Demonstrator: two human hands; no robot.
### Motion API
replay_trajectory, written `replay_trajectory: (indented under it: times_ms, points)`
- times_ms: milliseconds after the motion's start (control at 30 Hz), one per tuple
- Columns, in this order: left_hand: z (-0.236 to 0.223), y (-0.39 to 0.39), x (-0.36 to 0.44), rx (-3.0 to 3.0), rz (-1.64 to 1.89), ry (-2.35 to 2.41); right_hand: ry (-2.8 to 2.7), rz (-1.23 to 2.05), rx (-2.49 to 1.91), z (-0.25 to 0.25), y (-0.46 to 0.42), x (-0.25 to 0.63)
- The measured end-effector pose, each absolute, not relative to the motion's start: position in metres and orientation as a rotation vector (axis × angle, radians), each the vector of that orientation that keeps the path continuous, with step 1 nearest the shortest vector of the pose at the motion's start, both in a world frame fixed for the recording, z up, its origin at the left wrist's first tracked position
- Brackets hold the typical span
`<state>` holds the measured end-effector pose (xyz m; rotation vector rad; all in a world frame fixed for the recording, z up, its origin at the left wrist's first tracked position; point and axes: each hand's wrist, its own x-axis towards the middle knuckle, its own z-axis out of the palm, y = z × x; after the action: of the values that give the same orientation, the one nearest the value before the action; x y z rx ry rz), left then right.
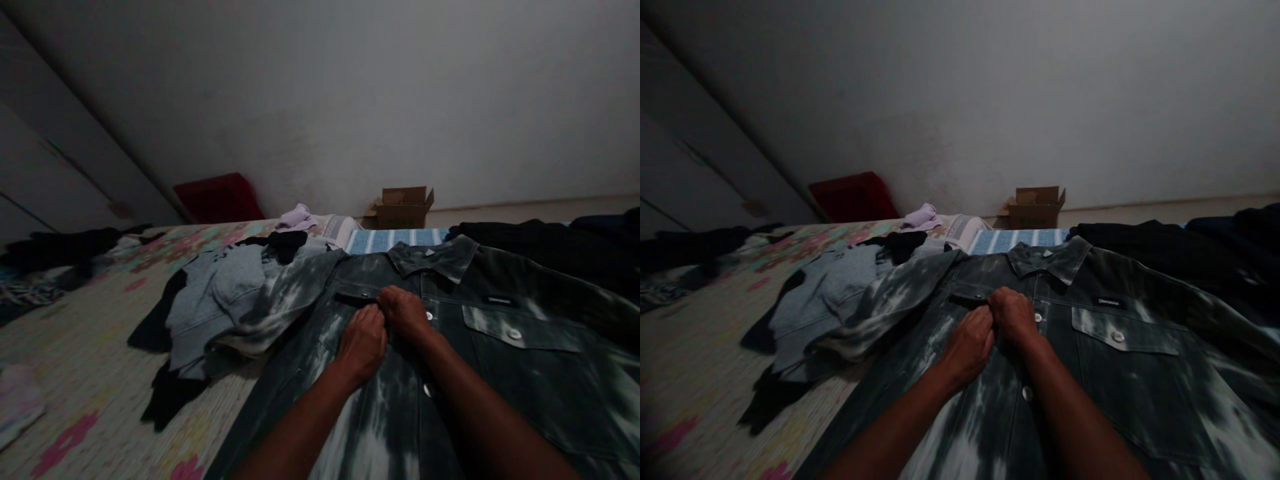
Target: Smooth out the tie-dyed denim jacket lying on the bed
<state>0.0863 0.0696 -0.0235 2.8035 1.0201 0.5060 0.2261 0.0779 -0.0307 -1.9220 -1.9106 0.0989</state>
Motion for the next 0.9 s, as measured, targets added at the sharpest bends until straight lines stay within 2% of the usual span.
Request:
replay_trajectory:
  times_ms: [167, 367, 600, 800, 900]
  points:
    - [-0.017, 0.075, 0.091, 2.742, 0.309, 1.107, -1.875, 0.105, -1.903, -0.035, 0.079, 0.226]
    - [-0.019, 0.082, 0.076, 2.706, 0.351, 1.058, -1.886, 0.112, -1.888, -0.035, 0.077, 0.226]
    - [-0.018, 0.089, 0.060, 2.574, 0.116, 1.412, -1.941, 0.123, -1.865, -0.034, 0.074, 0.226]
    - [-0.018, 0.092, 0.058, 2.557, 0.127, 1.473, -1.998, 0.115, -1.832, -0.033, 0.071, 0.224]
    - [-0.019, 0.097, 0.053, 2.621, 0.262, 1.466, -2.010, 0.119, -1.819, -0.032, 0.071, 0.224]
